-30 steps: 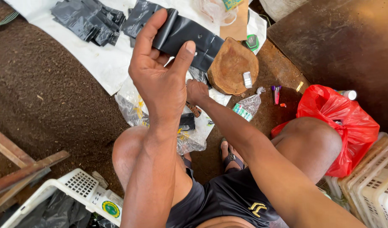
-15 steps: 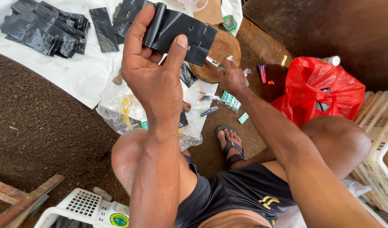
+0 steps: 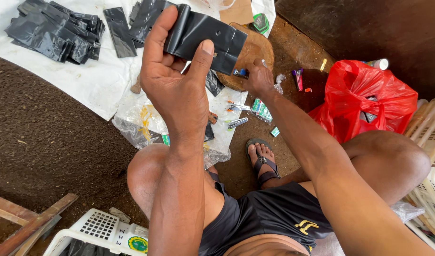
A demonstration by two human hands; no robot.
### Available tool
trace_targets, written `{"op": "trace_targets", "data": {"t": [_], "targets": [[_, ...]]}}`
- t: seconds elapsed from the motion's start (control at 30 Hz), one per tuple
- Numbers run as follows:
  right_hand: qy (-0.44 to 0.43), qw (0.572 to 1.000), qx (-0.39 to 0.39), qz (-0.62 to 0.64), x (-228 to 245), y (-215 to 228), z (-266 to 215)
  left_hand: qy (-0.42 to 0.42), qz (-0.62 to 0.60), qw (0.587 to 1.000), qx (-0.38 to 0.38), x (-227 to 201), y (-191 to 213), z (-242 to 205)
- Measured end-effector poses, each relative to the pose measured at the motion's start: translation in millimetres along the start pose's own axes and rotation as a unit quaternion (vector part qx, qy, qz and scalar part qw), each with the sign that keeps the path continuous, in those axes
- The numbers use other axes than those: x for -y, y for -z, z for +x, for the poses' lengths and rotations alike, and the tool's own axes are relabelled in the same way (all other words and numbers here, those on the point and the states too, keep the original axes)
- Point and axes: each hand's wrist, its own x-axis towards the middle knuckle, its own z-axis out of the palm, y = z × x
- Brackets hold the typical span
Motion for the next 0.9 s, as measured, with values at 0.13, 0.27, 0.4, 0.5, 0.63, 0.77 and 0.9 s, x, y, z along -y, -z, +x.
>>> {"op": "trace_targets", "data": {"t": [0.13, 0.27, 0.4, 0.5, 0.63, 0.77, 0.9], "targets": [[0.016, 0.999, -0.045, 0.009, -8, -11, -8, 0.012, 0.013, 1.0, -0.009, -2, -2, 3], [0.049, 0.998, -0.005, -0.034, 2, 5, -9, 0.027, 0.031, 0.999, -0.018, -11, -10, 7], [-0.055, 0.986, 0.105, 0.115, 31, 52, -3, 0.034, 0.04, 0.998, -0.019, -13, -12, 10], [-0.078, 0.937, 0.133, 0.314, 57, 104, 5, 0.029, 0.053, 0.998, -0.02, -13, -11, 12], [0.003, 0.914, 0.12, 0.387, 88, 176, -13, 0.01, 0.071, 0.997, -0.011, -15, -12, 12], [0.085, 0.896, 0.067, 0.43, 111, 217, -48, 0.0, 0.071, 0.997, 0.02, -20, -15, 8], [0.074, 0.893, 0.044, 0.442, 120, 228, -75, 0.012, 0.049, 0.998, 0.037, -20, -24, -3]]}}
